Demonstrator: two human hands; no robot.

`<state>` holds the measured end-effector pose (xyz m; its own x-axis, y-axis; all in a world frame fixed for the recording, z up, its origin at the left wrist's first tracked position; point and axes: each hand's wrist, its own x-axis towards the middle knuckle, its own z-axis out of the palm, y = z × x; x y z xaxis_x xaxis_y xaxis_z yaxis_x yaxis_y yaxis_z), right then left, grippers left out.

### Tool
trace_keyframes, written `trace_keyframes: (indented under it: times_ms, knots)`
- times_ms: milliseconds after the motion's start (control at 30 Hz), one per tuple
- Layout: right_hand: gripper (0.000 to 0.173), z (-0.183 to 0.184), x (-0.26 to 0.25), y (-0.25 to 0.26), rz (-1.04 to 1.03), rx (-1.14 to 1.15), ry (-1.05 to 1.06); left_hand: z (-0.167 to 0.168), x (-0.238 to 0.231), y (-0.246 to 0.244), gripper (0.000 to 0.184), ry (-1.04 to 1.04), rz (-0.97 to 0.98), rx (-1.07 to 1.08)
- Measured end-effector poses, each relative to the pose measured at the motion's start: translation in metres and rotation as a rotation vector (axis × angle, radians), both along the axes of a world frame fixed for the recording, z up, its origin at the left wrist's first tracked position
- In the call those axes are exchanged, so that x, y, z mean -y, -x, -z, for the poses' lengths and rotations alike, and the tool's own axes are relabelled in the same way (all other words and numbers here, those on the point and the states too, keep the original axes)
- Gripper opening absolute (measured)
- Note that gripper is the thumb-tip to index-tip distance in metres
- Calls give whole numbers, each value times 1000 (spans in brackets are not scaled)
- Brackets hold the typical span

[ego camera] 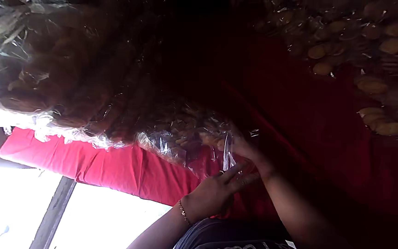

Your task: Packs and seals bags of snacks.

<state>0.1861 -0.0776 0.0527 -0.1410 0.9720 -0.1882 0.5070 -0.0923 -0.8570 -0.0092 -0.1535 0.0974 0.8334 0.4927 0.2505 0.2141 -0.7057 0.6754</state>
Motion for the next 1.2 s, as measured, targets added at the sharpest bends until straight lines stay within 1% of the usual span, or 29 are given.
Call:
trace_keyframes:
  times_ms: [33,67,100,133,167,200,233,267,300,333,367,467,500,567,600,633,667,700,733,767,800,867,900,967,1033,1067,1133,1167,1200]
  knots:
    - [106,4,-2,-5,-9,39,-1,2,-5,8,58,50,-13,66]
    - [93,12,0,-4,18,104,-34,5,-11,14,47,94,-48,127]
    - [80,21,3,2,72,203,-122,12,-20,18,36,120,-110,192]
    - [73,29,3,11,114,264,-166,23,-30,20,30,128,-185,233]
    - [74,36,3,16,127,360,-218,37,-41,22,26,128,-248,221]
    - [75,33,4,18,116,407,-216,51,-51,25,24,125,-274,178]
    - [85,24,4,13,54,355,-85,65,-61,28,27,115,-276,141]
    - [92,21,4,4,24,231,-1,76,-68,31,31,106,-273,126]
    - [94,23,4,-6,28,97,16,83,-73,33,34,95,-271,128]
    - [92,23,4,-12,50,14,20,85,-75,32,35,83,-272,138]
    - [86,22,4,-13,82,-20,9,86,-74,30,37,70,-273,147]
    - [58,19,-3,12,234,64,4,85,-72,29,44,61,-307,99]
    - [53,22,-7,27,281,128,-15,83,-73,29,48,44,-360,49]
    - [50,36,-6,50,380,298,-91,76,-73,28,59,-6,-458,-136]
    - [50,23,1,48,346,360,-33,73,-73,26,62,-34,-471,-226]
    - [53,6,11,38,275,374,20,72,-73,23,63,-73,-459,-286]
    - [60,2,21,27,174,379,26,74,-74,20,62,-126,-431,-319]
    - [65,12,28,17,87,421,-27,76,-77,17,58,-182,-401,-334]
    - [70,24,37,3,47,466,-92,77,-81,13,54,-212,-376,-347]
    - [68,32,49,-12,40,475,-141,78,-85,7,52,-239,-358,-378]
    - [58,34,64,-26,73,449,-186,78,-85,0,52,-260,-345,-405]
    - [36,23,88,-46,166,367,-239,76,-78,-12,51,-275,-362,-397]
    - [34,12,94,-53,175,305,-211,76,-72,-13,50,-269,-393,-370]
    - [38,0,88,-63,144,132,-182,71,-66,-12,51,-239,-438,-349]
    - [40,6,70,-65,134,-106,-202,76,-62,-12,50,-255,-471,-315]
    - [39,11,60,-59,161,-251,-170,80,-60,-13,48,-290,-482,-276]
    - [35,11,40,-41,274,-506,-5,85,-57,-11,47,-310,-488,-253]
    - [31,12,30,-32,348,-579,70,86,-55,-10,47,-288,-481,-256]
    - [28,16,20,-24,399,-584,89,88,-54,-9,47,-289,-473,-242]
